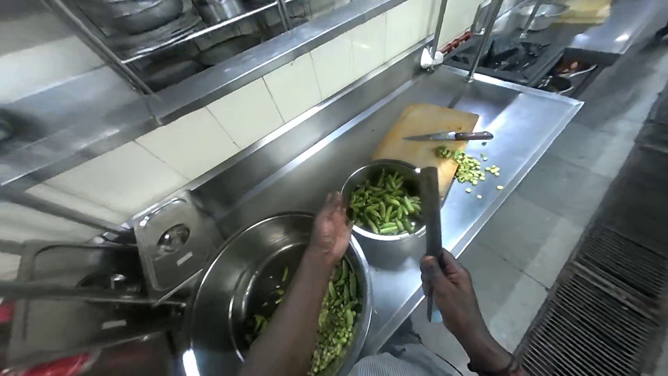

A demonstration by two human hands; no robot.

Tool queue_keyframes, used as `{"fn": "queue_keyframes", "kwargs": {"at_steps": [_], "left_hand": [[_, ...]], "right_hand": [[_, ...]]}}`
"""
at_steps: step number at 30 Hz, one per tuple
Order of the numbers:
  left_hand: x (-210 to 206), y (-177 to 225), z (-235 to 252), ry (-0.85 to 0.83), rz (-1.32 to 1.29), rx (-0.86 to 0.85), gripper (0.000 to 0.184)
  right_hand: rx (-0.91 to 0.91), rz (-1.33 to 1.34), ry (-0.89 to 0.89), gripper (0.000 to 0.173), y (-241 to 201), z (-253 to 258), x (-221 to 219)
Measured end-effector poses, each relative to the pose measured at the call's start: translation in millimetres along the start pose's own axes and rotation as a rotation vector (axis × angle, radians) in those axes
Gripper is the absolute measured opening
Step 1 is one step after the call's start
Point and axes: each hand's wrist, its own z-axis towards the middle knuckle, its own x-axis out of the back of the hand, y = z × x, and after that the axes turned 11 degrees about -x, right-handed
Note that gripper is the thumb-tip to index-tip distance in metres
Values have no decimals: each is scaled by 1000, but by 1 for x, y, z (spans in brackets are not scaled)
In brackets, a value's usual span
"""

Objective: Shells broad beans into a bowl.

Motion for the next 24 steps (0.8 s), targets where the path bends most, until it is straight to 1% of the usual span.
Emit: {"fn": "queue_keyframes", "kwargs": {"at_steps": [3, 5, 6, 8, 10, 11, 13, 15, 17, 19, 20, 23, 24], "left_hand": [[40, 21, -19, -62, 107, 21, 51], [72, 36, -37, -23, 255, 42, 42], [89, 39, -47, -9, 376, 34, 39], [120, 34, -66, -34, 722, 11, 44], [145, 22, -85, -173, 1083, 69, 48], [149, 19, -95, -267, 1227, 119, 48], [140, 16, -113, -371, 1408, 194, 47], [146, 0, -111, -448, 1570, 238, 49], [155, -16, -105, -468, 1664, 252, 50], [161, -26, -101, -465, 1687, 274, 50], [163, -27, -99, -464, 1691, 278, 48], [168, -21, -97, -466, 1630, 264, 33], [171, -20, -97, -471, 1602, 271, 34]], "right_hand": [[3, -23, 15, 23, 0, -6, 5], [-7, -27, 14, 21, 1, -9, 4], [-13, -28, 6, 21, 3, -10, 3], [-21, -41, -26, 21, 5, -11, 0], [-19, -50, -70, 21, 4, -11, -6], [-17, -53, -87, 20, 3, -11, -10], [-16, -78, -116, 19, -2, -12, -20], [-10, -93, -155, 20, -7, -13, -30], [7, -111, -194, 22, -12, -14, -37], [32, -119, -225, 22, -13, -16, -44], [39, -121, -240, 22, -13, -17, -47], [27, -143, -287, 20, -9, -22, -51], [13, -152, -297, 20, -8, -24, -52]]}}
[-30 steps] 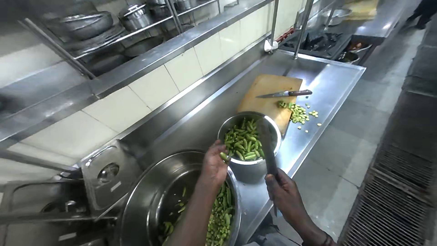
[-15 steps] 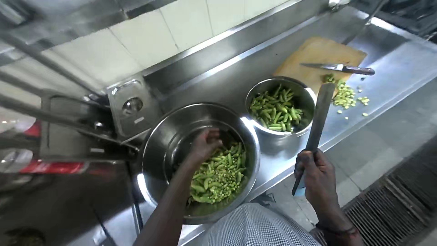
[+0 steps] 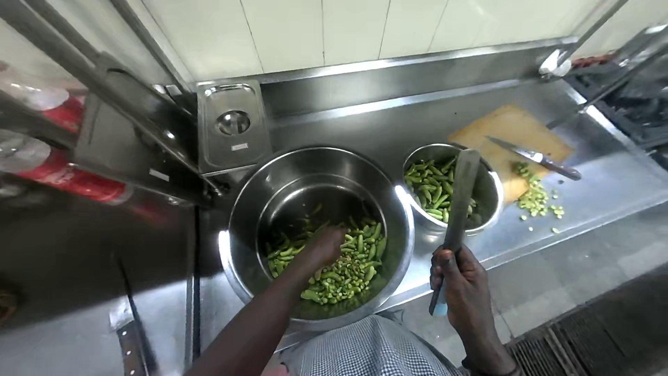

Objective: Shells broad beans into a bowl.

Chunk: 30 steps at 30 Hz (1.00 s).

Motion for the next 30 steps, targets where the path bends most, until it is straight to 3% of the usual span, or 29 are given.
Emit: {"fn": "queue_keyframes", "kwargs": {"at_steps": [3, 6, 12, 17, 30], "left_hand": [[-1, -3, 0, -42, -12, 21, 41], [5, -3, -5, -30, -24, -10, 32], [42, 32, -60, 225, -393, -137, 23], [35, 44, -94, 369, -655, -365, 22], [22, 46, -111, 692, -379, -527, 23]], "right_hand": [[-25, -15, -26, 20, 2, -4, -7], [-29, -42, -57, 21, 1, -6, -14], [-58, -163, -131, 31, -4, -5, -21], [13, -285, -230, 26, -14, 0, -37], [147, -561, -336, 28, -28, 2, -72]]}}
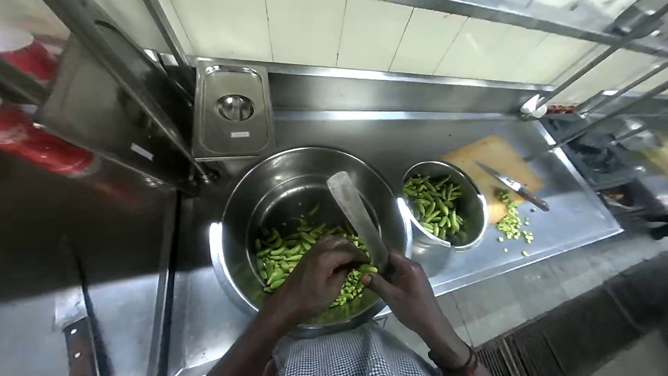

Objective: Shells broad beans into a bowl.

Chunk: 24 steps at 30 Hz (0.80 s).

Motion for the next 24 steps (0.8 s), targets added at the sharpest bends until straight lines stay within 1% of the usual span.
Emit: {"fn": "queue_keyframes", "kwargs": {"at_steps": [4, 7, 10, 14, 18, 21, 22, 24], "left_hand": [[-1, 3, -2, -1, 13, -10, 20], [-3, 3, -4, -20, -19, 29, 16], [-7, 2, -4, 22, 3, 13, 13], [-10, 2, -4, 44, 53, -39, 11], [-16, 2, -5, 120, 105, -45, 11], [-18, 3, -6, 180, 98, 75, 14], [-16, 4, -4, 199, 39, 136, 14], [-13, 5, -1, 259, -170, 244, 18]], "right_hand": [[17, -1, 13, 31, 3, 0, -1], [35, -9, 31, 34, 6, 0, -3], [47, -7, 29, 35, 8, 0, -4], [8, -21, 5, 35, 9, -2, -3], [20, -3, -30, 41, 11, -4, -6], [65, 26, -20, 42, 14, -5, -8], [79, 32, -8, 44, 15, -4, -7], [96, 23, 40, 51, 16, -3, -6]]}}
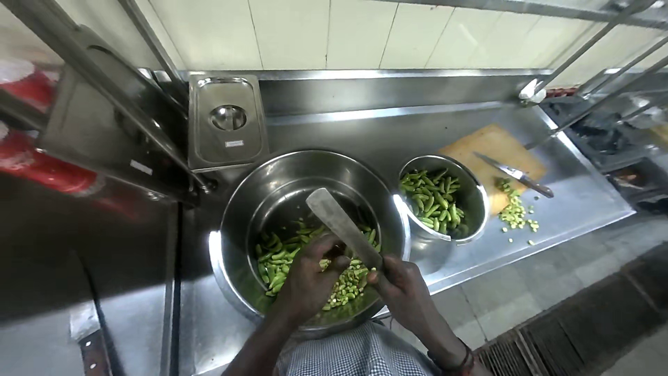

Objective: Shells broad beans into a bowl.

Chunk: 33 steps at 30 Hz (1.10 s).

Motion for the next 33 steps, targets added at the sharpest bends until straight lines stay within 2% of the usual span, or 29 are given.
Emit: {"fn": "queue_keyframes", "kwargs": {"at_steps": [1, 3, 4, 6, 9, 14, 19, 22, 25, 29, 31, 33], "left_hand": [[0, 3, 1, 32, -144, 78, 24], [-1, 9, 2, 132, -511, 231, 32], [-2, 10, 2, 177, -683, 297, 32], [-3, 8, 1, 236, -920, 407, 27], [-6, 6, 0, 229, -1038, 517, 21], [-13, 3, -5, 117, -1133, 589, 18], [-15, 10, -3, 137, -1152, 664, 16], [-15, 11, -2, 151, -1150, 666, 20], [-15, 10, 3, 279, -1072, 693, 23], [3, -4, 17, 398, -1042, 608, 25], [13, -11, 30, 393, -901, 559, 21], [16, -18, 44, 290, -559, 470, 16]], "right_hand": [[6, -11, 18, 52, 0, 1, 1], [10, -17, 23, 39, -1, 1, 2], [3, -10, 13, 31, -1, 1, 2], [-10, -4, 0, 32, -2, 0, 1], [18, -2, 24, 35, -4, -1, -1], [39, 51, 36, 34, -6, -2, -3], [78, 56, 28, 27, -4, -2, -5], [86, 43, 11, 34, -2, -1, -6], [108, 42, 25, 40, 3, -1, -5], [67, 27, 93, 51, 9, 1, 6], [-3, 37, 132, 47, 12, 0, 10], [-47, 38, 161, 34, 13, 0, 12]]}}
